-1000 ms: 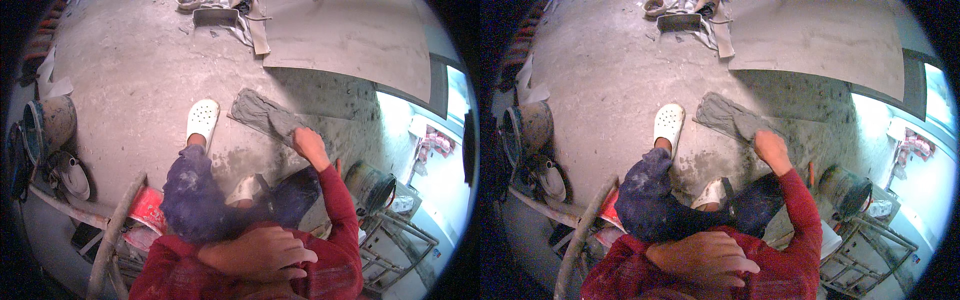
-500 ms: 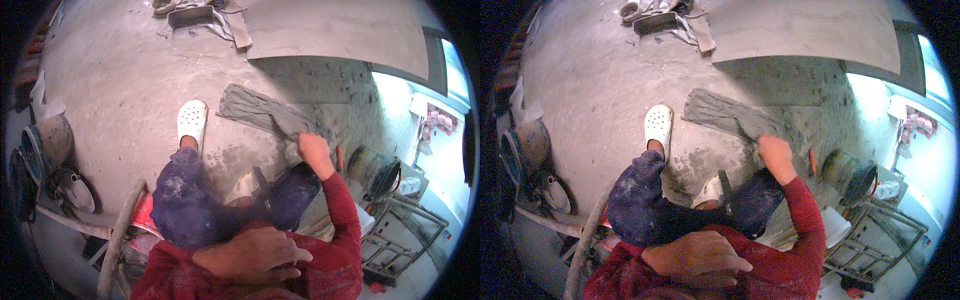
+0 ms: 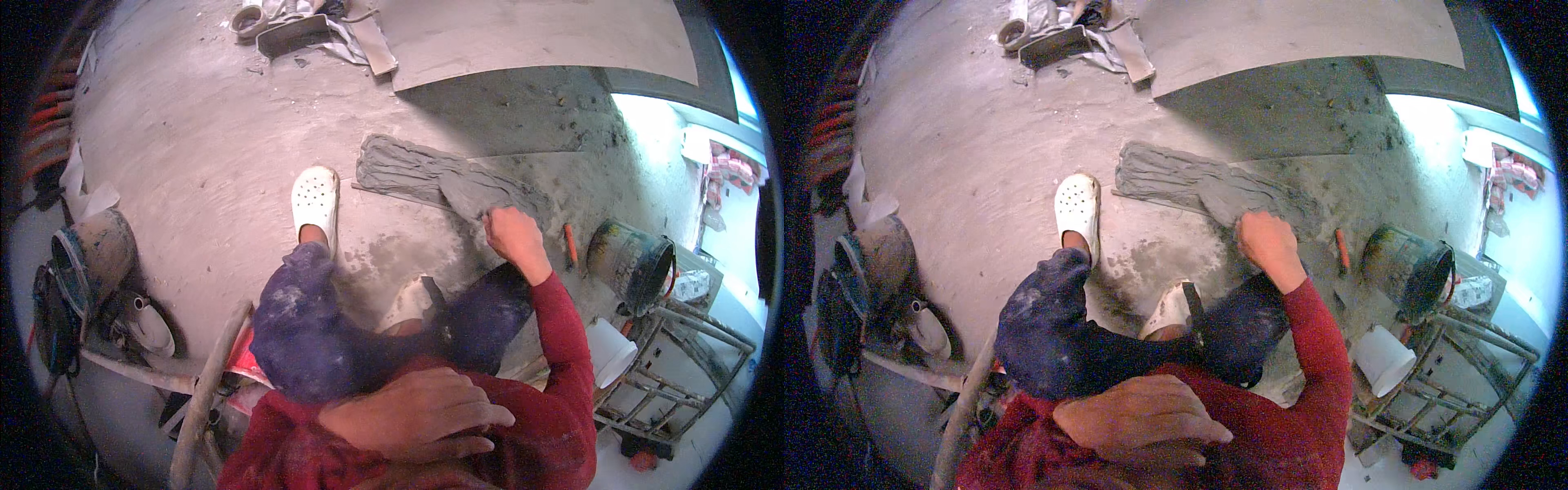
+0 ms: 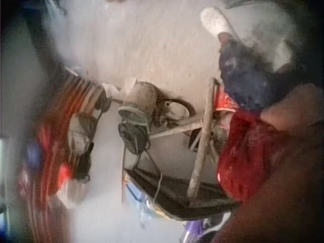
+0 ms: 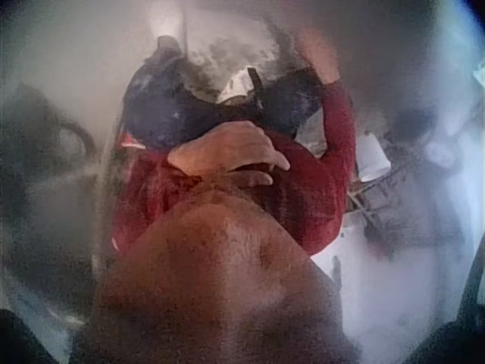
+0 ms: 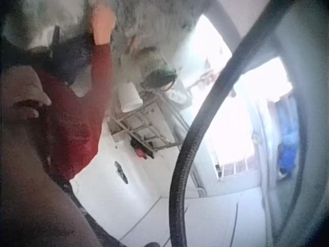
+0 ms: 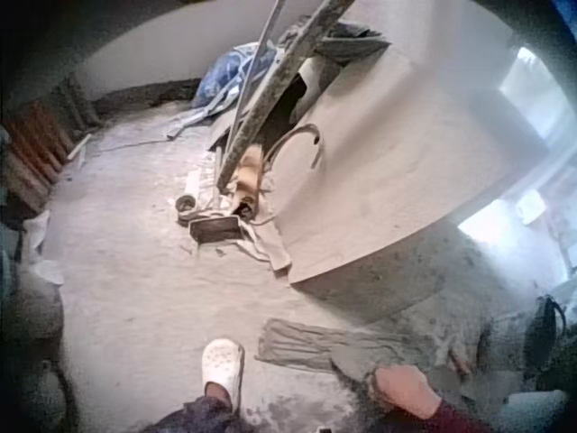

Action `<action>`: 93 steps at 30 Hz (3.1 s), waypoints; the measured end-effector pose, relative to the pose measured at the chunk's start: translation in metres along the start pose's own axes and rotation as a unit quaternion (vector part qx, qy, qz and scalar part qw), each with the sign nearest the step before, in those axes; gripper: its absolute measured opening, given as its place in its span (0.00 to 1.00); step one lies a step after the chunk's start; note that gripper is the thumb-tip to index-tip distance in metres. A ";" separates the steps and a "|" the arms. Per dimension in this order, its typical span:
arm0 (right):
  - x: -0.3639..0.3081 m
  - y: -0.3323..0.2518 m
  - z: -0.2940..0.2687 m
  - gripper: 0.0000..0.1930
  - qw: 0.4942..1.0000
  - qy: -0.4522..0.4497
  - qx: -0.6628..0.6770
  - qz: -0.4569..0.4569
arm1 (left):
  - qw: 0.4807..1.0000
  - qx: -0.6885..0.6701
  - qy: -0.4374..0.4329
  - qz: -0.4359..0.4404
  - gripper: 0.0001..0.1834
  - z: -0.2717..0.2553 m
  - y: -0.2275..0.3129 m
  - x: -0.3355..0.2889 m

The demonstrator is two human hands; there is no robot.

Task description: The person scoops adhesive from a bucket and spreads it onto a rectangular tile using a trowel. They create ridges in the adhesive and then lift the tile to show the prepared surface.

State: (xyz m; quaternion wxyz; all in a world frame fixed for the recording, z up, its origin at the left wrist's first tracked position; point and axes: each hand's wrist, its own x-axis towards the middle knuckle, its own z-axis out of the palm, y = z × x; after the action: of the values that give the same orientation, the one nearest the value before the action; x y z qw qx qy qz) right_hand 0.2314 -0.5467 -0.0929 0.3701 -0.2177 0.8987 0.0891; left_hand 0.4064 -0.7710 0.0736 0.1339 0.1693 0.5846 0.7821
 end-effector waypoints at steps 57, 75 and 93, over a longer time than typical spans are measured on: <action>-0.022 0.081 0.018 0.08 0.998 0.053 -0.037 0.005 | 0.998 0.004 -0.060 -0.029 0.23 0.022 -0.016 0.028; -0.055 0.138 0.044 0.08 0.994 0.066 -0.075 0.043 | 0.989 0.030 -0.122 -0.080 0.24 0.027 -0.029 0.041; -0.053 0.165 0.077 0.09 0.996 0.056 -0.012 0.065 | 0.972 0.061 -0.155 -0.167 0.23 0.040 -0.040 0.060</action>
State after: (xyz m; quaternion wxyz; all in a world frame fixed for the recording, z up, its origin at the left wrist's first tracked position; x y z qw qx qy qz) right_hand 0.2378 -0.3575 -0.1100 0.3097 -0.1679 0.9292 0.1117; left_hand 0.3693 -0.7008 0.0522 0.3408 0.1961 0.6236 0.6756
